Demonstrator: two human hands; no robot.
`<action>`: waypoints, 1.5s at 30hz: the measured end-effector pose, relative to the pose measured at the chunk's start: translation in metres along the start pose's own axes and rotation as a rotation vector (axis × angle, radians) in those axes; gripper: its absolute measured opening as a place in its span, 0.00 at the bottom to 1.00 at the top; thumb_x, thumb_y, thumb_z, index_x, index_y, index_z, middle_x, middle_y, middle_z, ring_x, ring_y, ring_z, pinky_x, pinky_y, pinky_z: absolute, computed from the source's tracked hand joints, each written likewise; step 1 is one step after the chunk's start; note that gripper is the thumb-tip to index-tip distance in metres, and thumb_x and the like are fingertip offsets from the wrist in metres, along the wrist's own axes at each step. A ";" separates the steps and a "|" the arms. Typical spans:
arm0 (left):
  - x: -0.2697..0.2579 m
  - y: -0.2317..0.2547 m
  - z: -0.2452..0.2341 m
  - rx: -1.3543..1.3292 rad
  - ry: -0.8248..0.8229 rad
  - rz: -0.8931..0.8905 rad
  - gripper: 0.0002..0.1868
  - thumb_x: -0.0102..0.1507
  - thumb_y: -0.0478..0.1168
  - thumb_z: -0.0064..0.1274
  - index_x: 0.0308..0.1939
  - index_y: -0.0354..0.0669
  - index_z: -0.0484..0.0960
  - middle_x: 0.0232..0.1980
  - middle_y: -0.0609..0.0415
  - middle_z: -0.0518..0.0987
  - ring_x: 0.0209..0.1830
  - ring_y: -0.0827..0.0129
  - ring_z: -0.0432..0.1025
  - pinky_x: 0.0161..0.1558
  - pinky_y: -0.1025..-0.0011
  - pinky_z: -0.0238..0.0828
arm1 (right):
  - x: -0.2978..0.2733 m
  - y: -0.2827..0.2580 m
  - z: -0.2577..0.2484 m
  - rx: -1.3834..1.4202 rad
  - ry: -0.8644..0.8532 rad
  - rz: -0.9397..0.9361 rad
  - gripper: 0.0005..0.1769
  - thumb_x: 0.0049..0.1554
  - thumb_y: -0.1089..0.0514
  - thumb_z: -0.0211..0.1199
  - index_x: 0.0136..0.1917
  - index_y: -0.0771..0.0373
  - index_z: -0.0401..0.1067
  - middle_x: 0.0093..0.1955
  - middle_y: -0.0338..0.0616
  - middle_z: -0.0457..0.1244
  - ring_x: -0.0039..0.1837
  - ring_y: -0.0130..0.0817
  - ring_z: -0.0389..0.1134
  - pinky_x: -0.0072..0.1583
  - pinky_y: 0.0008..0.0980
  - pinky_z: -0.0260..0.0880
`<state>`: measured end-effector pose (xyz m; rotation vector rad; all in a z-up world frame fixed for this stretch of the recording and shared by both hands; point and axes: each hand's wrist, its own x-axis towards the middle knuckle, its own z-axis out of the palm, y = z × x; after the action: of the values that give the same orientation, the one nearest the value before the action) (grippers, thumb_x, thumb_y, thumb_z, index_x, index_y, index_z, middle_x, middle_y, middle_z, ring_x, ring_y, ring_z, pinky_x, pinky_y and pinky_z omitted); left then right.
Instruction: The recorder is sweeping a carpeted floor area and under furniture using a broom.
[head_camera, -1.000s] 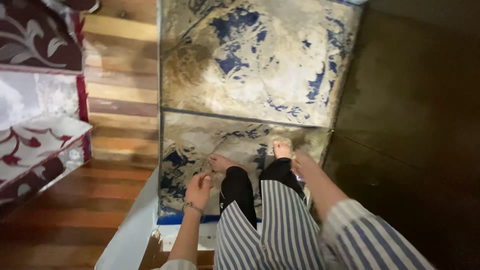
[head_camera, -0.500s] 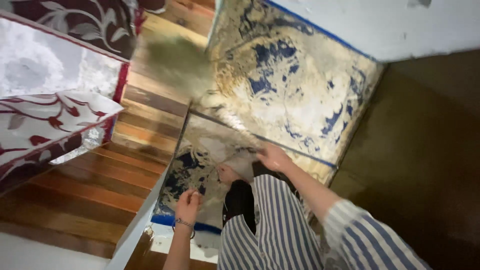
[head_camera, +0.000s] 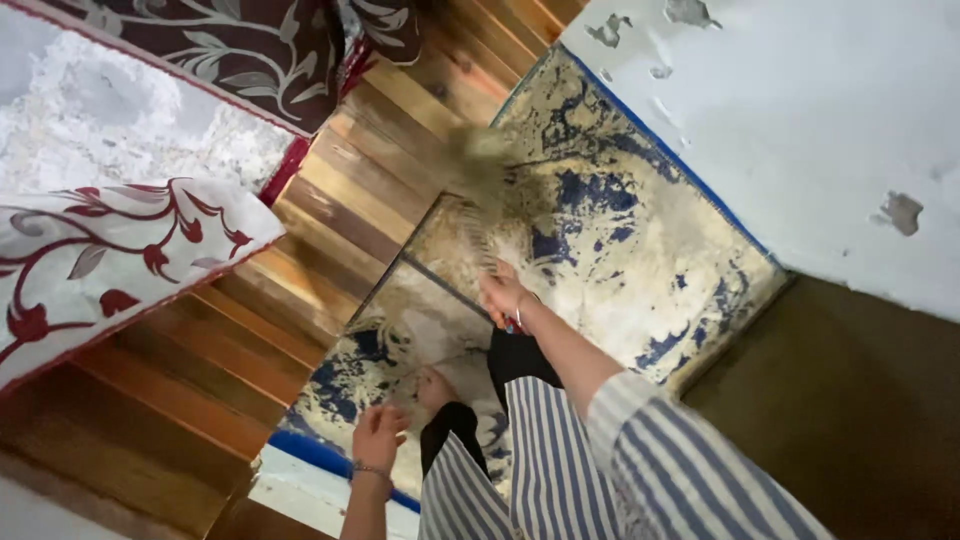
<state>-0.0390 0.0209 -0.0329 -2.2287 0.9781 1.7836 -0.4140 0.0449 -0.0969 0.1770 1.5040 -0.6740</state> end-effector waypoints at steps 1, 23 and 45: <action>-0.012 0.020 0.017 0.006 -0.031 0.023 0.18 0.69 0.44 0.49 0.58 0.37 0.77 0.47 0.46 0.83 0.42 0.62 0.78 0.40 0.63 0.77 | -0.002 -0.014 -0.008 -0.122 -0.032 -0.059 0.34 0.59 0.28 0.49 0.62 0.58 0.62 0.28 0.43 0.57 0.25 0.34 0.54 0.30 0.40 0.56; -0.012 0.067 0.086 0.039 -0.026 0.261 0.14 0.69 0.42 0.48 0.50 0.35 0.81 0.40 0.47 0.84 0.39 0.65 0.78 0.44 0.68 0.75 | -0.095 -0.117 -0.041 -0.434 0.001 0.045 0.25 0.64 0.33 0.48 0.49 0.55 0.69 0.23 0.46 0.57 0.24 0.38 0.54 0.31 0.40 0.59; -0.026 0.044 0.107 -0.050 0.149 0.170 0.19 0.66 0.46 0.52 0.55 0.38 0.81 0.49 0.49 0.84 0.48 0.61 0.80 0.52 0.66 0.75 | -0.005 -0.183 -0.019 -0.899 0.295 -0.228 0.40 0.64 0.30 0.46 0.70 0.67 0.58 0.51 0.53 0.66 0.47 0.49 0.73 0.52 0.46 0.71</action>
<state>-0.1549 0.0476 -0.0278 -2.4040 1.1977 1.7446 -0.5237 -0.0919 -0.0395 -0.6106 1.9920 -0.0938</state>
